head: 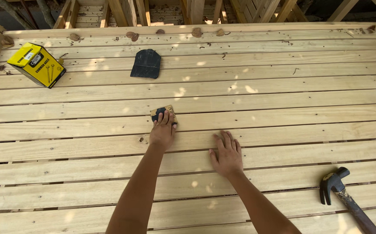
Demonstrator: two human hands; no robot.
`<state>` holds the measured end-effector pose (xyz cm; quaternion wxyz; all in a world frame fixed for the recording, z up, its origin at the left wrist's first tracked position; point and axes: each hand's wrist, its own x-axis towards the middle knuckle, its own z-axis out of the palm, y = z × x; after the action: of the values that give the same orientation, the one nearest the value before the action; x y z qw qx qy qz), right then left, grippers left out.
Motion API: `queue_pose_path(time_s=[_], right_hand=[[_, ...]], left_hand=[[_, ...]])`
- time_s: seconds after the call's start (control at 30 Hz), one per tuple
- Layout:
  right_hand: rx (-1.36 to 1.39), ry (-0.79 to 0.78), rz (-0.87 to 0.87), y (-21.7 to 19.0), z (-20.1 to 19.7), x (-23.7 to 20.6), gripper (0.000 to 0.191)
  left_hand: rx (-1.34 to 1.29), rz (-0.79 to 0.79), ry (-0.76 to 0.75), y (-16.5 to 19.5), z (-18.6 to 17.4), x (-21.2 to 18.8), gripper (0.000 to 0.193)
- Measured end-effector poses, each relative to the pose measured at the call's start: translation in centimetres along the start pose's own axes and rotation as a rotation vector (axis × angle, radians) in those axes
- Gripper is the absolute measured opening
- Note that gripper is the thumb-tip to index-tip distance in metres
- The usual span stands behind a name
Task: The person sands a wooden deck surface using a sanding block held in the right hand while the left hand stabilizes the planks. The action is repetitive and covers multiple planks across the deck area.
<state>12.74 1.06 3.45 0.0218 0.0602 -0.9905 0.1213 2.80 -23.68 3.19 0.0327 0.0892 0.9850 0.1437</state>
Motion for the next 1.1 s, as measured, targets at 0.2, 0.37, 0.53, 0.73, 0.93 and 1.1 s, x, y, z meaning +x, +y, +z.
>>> queue_pose_path(time_s=[0.2,0.37,0.53,0.73,0.93,1.1], right_hand=[[-0.058,-0.037,0.087,-0.2,0.0,0.3,0.061],[-0.005,-0.049,0.059,0.0,0.2,0.3,0.062],[-0.030,-0.059,0.046,0.3,0.0,0.6,0.064],[-0.012,-0.083,0.061,0.2,-0.4,0.4,0.064],[-0.002,-0.045,0.052,0.4,-0.2,0.0,0.064],[0.007,-0.012,0.041,0.6,0.2,-0.2,0.063]], left_hand=[[0.036,0.093,0.052,3.3,2.9,-4.7,0.062],[0.036,0.040,0.002,4.3,1.5,1.7,0.065],[0.065,0.052,-0.038,4.7,-1.2,9.4,0.065],[0.060,0.010,-0.047,5.5,-2.2,10.9,0.063],[0.090,0.011,-0.061,6.5,0.3,4.0,0.063],[0.049,-0.063,-0.033,7.0,1.3,0.3,0.065]])
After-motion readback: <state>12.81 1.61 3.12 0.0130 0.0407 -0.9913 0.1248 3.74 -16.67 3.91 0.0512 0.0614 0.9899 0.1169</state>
